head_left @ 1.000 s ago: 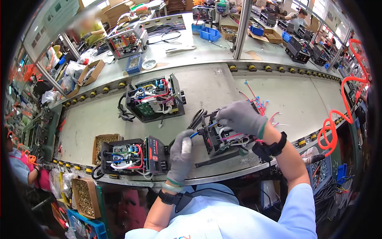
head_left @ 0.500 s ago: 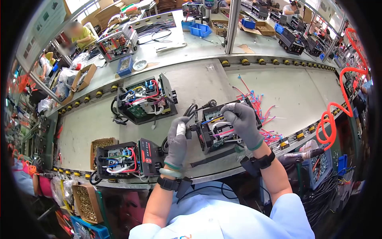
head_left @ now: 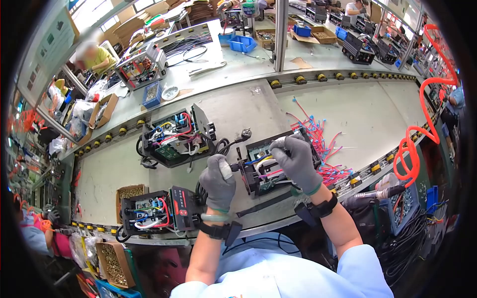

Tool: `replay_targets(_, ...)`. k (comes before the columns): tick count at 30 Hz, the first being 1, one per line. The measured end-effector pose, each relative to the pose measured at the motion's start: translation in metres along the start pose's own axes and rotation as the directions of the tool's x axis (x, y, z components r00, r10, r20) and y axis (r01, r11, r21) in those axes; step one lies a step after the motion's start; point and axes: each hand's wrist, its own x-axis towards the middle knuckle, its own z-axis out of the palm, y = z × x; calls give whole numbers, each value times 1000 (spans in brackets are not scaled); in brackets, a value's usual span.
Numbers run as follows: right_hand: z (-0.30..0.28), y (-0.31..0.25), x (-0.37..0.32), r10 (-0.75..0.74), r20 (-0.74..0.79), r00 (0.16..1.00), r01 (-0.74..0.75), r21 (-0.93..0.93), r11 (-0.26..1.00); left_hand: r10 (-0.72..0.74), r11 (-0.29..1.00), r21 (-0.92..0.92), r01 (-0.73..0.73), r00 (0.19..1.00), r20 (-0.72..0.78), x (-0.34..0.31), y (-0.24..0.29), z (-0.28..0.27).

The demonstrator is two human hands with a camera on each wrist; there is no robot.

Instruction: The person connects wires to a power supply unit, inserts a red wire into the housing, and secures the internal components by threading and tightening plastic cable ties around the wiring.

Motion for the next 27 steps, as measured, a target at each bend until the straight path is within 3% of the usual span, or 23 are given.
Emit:
replay_targets(1,-1,0,0,11,-1,1000,-11,6,1000,0,1000,5,0,1000,11,1,2,-3)
replay_targets(3,-5,-4,1,103,-14,995,-97,230,968,-22,999,-36,25,996,81,9,8,-7)
replay_targets(4,-7,-8,-3,338,87,937,-330,542,773,-33,984,-169,51,994,107,11,10,-4)
replay_targets(5,-9,-8,-3,343,85,936,-332,543,771,-32,984,-168,50,993,112,13,12,-3)
replay_targets(7,-10,-9,-4,503,112,857,-390,779,491,-68,965,-226,133,959,275,18,15,-1)
replay_targets(9,-9,-9,-3,500,90,861,-367,791,489,-57,959,-244,144,941,334,20,10,-1)
replay_targets(12,-8,-7,-3,524,108,845,-373,821,432,-137,975,-108,195,906,400,24,13,1)
replay_targets(15,-8,-11,-3,530,46,847,-307,856,416,-241,941,-98,323,846,476,28,27,-7)
replay_targets(18,-7,-11,0,567,-4,824,-291,855,429,-200,945,-124,302,836,512,28,27,-16)
replay_targets(20,-6,-4,0,589,-53,806,-224,895,387,24,993,-113,25,911,413,24,21,-23)
replay_targets(23,-10,6,-2,495,35,868,-252,891,378,45,996,-92,-2,884,465,25,20,-34)
replay_targets(24,-11,5,-1,489,42,871,-257,888,381,-46,989,-99,113,857,513,28,26,-39)
replay_targets(27,-13,2,2,517,57,854,-314,848,426,-30,995,-64,78,838,545,37,32,-46)
